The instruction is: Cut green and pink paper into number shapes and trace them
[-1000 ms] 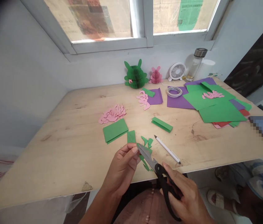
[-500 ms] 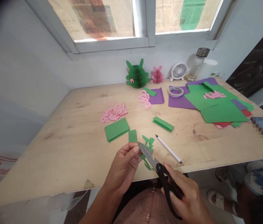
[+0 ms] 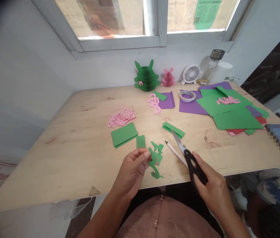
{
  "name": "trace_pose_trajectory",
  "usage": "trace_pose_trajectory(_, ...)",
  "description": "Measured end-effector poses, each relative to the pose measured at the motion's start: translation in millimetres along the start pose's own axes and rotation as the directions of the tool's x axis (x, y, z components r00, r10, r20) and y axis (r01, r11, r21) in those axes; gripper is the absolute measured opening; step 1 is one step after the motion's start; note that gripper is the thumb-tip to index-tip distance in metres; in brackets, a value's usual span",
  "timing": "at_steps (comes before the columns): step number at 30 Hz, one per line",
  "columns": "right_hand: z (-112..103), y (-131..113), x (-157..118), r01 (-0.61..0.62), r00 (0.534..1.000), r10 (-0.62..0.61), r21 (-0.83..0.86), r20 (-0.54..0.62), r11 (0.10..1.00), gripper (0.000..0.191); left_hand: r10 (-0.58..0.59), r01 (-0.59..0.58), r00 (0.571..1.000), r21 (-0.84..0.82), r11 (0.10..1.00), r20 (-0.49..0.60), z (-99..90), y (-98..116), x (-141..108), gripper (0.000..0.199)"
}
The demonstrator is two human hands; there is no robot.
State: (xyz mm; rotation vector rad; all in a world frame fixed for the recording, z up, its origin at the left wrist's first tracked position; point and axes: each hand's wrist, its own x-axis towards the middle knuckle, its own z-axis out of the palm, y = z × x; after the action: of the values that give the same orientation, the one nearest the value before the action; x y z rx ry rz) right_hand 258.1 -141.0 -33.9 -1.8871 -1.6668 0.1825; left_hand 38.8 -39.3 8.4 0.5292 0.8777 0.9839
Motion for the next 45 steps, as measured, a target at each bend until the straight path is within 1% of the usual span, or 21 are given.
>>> trace_pose_trajectory(4,-7,14,17,-0.009,1.0,0.002,-0.242,-0.031,0.97,0.049,0.054,-0.052,0.998,0.07,0.996,-0.02,-1.0,0,1,0.014)
trace_pose_trajectory(8,-12,28,34,0.038,0.996,-0.067,-0.419,-0.054,0.907,0.048,0.1,-0.094,0.994,0.139,0.986,-0.032,-2.0,0,2,0.013)
trace_pose_trajectory(11,-14,37,44,0.07,0.994,-0.105,-0.517,-0.037,0.853,0.05,0.122,-0.111,0.991,0.175,0.978,-0.052,-2.0,2,2,0.012)
trace_pose_trajectory(14,-15,44,51,0.062,0.995,-0.094,-0.598,-0.022,0.799,0.049,0.147,-0.132,0.987,0.199,0.971,-0.062,-1.7,3,2,0.01)
trace_pose_trajectory(16,-15,46,53,0.046,0.998,-0.067,-0.616,-0.011,0.787,0.047,0.158,-0.142,0.985,0.207,0.968,-0.064,-1.8,4,3,0.009)
trace_pose_trajectory(17,-15,46,54,0.031,0.999,-0.05,-0.603,-0.015,0.797,0.046,0.16,-0.144,0.985,0.207,0.968,-0.063,-2.0,4,3,0.009)
trace_pose_trajectory(19,-15,43,54,-0.016,0.999,-0.009,-0.51,-0.047,0.86,0.046,0.156,-0.143,0.986,0.199,0.969,-0.053,-2.7,4,3,0.009)
trace_pose_trajectory(20,-15,40,53,-0.039,0.998,0.014,-0.422,-0.064,0.906,0.047,0.15,-0.139,0.988,0.192,0.972,-0.046,-3.1,3,3,0.009)
trace_pose_trajectory(22,-13,31,48,-0.073,0.996,0.062,-0.166,-0.066,0.983,0.047,0.128,-0.121,0.991,0.164,0.979,-0.032,-3.9,2,3,0.011)
trace_pose_trajectory(23,-11,25,44,-0.087,0.996,0.086,-0.019,-0.035,0.996,0.048,0.112,-0.107,0.993,0.144,0.984,-0.026,-4.1,2,3,0.012)
trace_pose_trajectory(25,-6,9,33,-0.139,0.989,0.124,0.249,0.076,0.958,0.048,0.08,-0.078,0.997,0.1,0.992,-0.016,-4.1,2,3,0.014)
trace_pose_trajectory(27,1,-7,18,-0.212,0.969,0.141,0.383,0.205,0.899,0.051,0.06,-0.059,0.998,0.059,0.997,-0.014,-3.7,2,3,0.015)
trace_pose_trajectory(30,11,-26,-8,-0.253,0.96,0.146,0.509,0.24,0.823,0.052,0.047,-0.047,0.999,0.022,0.999,-0.022,-2.9,2,2,0.017)
trace_pose_trajectory(33,20,-36,-31,-0.302,0.944,0.146,0.603,0.295,0.739,0.051,0.047,-0.047,0.998,0.003,0.999,-0.031,-2.1,2,0,0.018)
trace_pose_trajectory(35,24,-38,-42,-0.298,0.946,0.142,0.608,0.291,0.736,0.049,0.046,-0.046,0.998,-0.01,0.999,-0.031,-1.5,2,-2,0.018)
trace_pose_trajectory(38,28,-39,-51,-0.291,0.947,0.134,0.599,0.293,0.746,0.048,0.038,-0.038,0.999,-0.019,0.999,-0.028,-0.2,3,-4,0.017)
trace_pose_trajectory(45,31,-40,-53,-0.313,0.933,0.117,0.605,0.341,0.732,0.051,0.032,-0.032,0.999,-0.023,0.999,0.002,0.9,5,-6,0.018)
